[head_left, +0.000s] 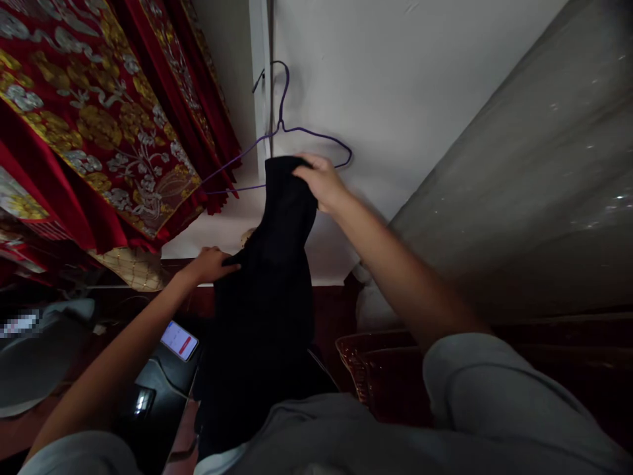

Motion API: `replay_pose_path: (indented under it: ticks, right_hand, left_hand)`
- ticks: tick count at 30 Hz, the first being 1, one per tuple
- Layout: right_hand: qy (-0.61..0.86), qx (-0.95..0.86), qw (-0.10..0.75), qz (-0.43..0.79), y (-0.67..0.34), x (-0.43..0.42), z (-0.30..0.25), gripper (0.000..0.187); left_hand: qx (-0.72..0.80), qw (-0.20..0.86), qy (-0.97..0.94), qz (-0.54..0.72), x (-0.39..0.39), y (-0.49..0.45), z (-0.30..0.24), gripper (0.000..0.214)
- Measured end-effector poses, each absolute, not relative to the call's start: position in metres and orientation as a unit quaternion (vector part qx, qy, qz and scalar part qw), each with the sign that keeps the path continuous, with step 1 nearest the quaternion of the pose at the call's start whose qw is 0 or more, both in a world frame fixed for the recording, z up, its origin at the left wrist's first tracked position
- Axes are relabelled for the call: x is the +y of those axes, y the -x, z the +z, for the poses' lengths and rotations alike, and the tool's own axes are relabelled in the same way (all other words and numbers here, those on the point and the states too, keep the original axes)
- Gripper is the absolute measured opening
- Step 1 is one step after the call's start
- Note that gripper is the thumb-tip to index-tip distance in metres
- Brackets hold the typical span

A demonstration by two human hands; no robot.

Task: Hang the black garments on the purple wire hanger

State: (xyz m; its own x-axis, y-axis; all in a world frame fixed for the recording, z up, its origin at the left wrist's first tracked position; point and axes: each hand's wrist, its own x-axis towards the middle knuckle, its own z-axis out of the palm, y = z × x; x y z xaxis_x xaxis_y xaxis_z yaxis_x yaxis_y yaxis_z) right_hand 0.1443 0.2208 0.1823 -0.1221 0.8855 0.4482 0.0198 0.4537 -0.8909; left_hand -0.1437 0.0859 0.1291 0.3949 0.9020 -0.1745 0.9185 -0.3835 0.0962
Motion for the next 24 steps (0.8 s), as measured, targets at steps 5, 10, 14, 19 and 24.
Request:
replay_pose_path:
  ticks: [5, 10, 14, 19, 24]
  right_hand:
    - [0.400, -0.697, 0.509, 0.310, -0.161, 0.242, 0.139, 0.014]
    - [0.416, -0.675, 0.516, 0.325, -0.207, 0.231, 0.125, 0.021]
    - [0.416, -0.667, 0.534, 0.312, -0.236, 0.224, 0.135, 0.021]
    - [0.416, -0.684, 0.493, 0.340, -0.224, 0.208, 0.142, 0.025]
    - [0.365, -0.746, 0.491, 0.263, -0.214, 0.184, 0.144, 0.022]
  left_hand:
    - [0.639, 0.009, -0.768, -0.038, 0.087, 0.185, 0.144, 0.025]
    - [0.641, -0.003, -0.760, 0.110, 0.085, 0.181, 0.168, 0.031]
    - [0.541, -0.004, -0.794, 0.279, 0.093, 0.157, 0.193, 0.018]
    - [0.461, 0.016, -0.784, 0.416, 0.113, 0.116, 0.226, 0.012]
    - [0.423, 0.026, -0.786, 0.451, 0.143, 0.099, 0.244, 0.021]
